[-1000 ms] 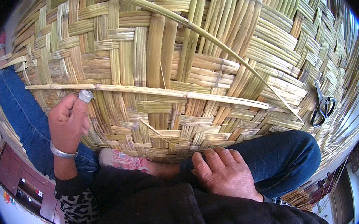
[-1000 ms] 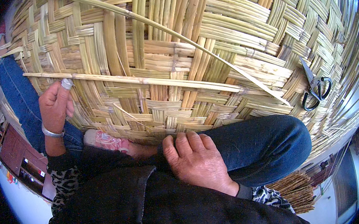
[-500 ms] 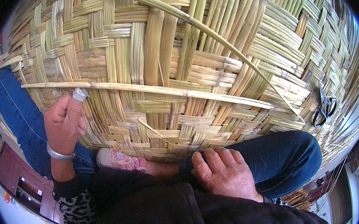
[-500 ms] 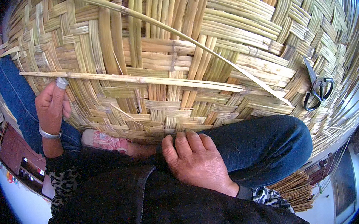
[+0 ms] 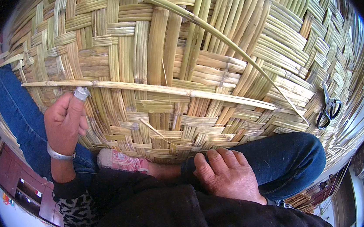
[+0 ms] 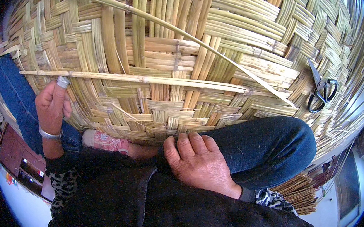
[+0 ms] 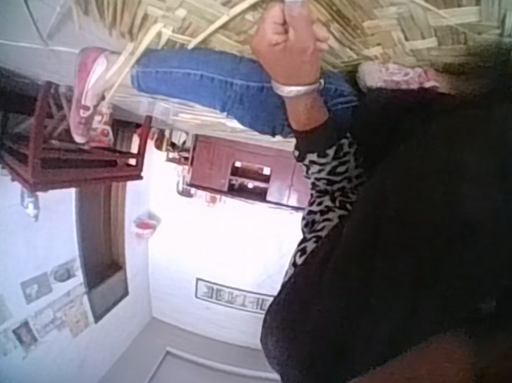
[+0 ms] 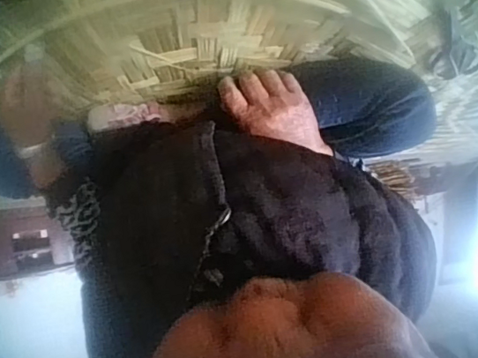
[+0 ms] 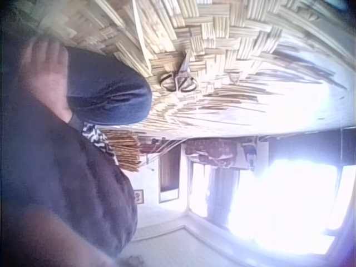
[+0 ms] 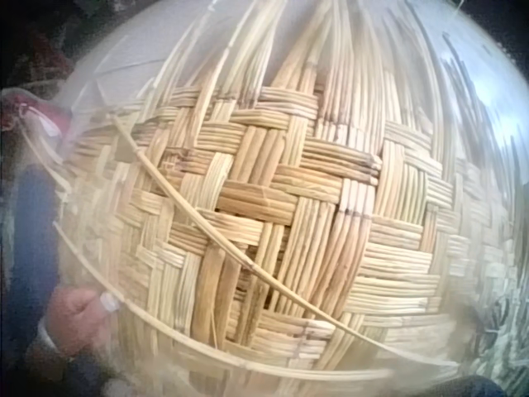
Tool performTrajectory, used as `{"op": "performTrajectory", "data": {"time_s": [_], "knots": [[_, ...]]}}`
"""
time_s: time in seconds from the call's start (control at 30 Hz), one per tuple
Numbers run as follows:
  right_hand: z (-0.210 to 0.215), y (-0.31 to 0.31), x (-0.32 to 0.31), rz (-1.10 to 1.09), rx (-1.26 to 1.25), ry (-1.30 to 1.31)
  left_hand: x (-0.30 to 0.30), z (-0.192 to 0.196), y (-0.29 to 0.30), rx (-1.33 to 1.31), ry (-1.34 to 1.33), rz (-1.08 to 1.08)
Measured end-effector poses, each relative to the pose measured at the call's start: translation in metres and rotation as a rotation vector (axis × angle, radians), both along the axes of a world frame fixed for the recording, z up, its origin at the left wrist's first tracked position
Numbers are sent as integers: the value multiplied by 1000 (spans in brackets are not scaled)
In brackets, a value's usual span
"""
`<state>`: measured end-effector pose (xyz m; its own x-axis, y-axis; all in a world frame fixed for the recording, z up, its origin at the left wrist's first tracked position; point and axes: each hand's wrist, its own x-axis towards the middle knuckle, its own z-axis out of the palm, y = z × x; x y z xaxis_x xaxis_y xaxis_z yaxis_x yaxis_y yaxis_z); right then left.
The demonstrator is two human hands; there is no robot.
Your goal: The person sits on the floor and weaves thin bamboo strips into a large flat basket base. They interlace the strips by hand, adjusting the weave pattern and occasionally using a small tool to tighten or align the strands.
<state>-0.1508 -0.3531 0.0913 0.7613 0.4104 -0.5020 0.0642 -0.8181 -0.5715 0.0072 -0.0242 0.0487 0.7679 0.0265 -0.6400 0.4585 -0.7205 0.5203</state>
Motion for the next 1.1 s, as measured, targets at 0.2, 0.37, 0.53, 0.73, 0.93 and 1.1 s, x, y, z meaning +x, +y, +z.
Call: {"op": "performTrajectory", "data": {"time_s": [0.2,0.37,0.53,0.73,0.93,1.1], "knots": [[-2,-2,-2,19,-7,-15,0,0,1,-12,-21,-37],[-3,-1,-4,18,-8,-19,0,0,0,-9,-12,-27],[-1,-1,-3,25,-8,-15,0,1,-1,19,-1,-15],[-4,-2,-4,18,-5,-17,1,1,1,11,-14,-46],[-3,-2,-4,27,-24,-4,0,-2,3,27,-23,-38],[-3,-2,-3,13,-16,0,1,-1,5,18,-12,-31]]}}
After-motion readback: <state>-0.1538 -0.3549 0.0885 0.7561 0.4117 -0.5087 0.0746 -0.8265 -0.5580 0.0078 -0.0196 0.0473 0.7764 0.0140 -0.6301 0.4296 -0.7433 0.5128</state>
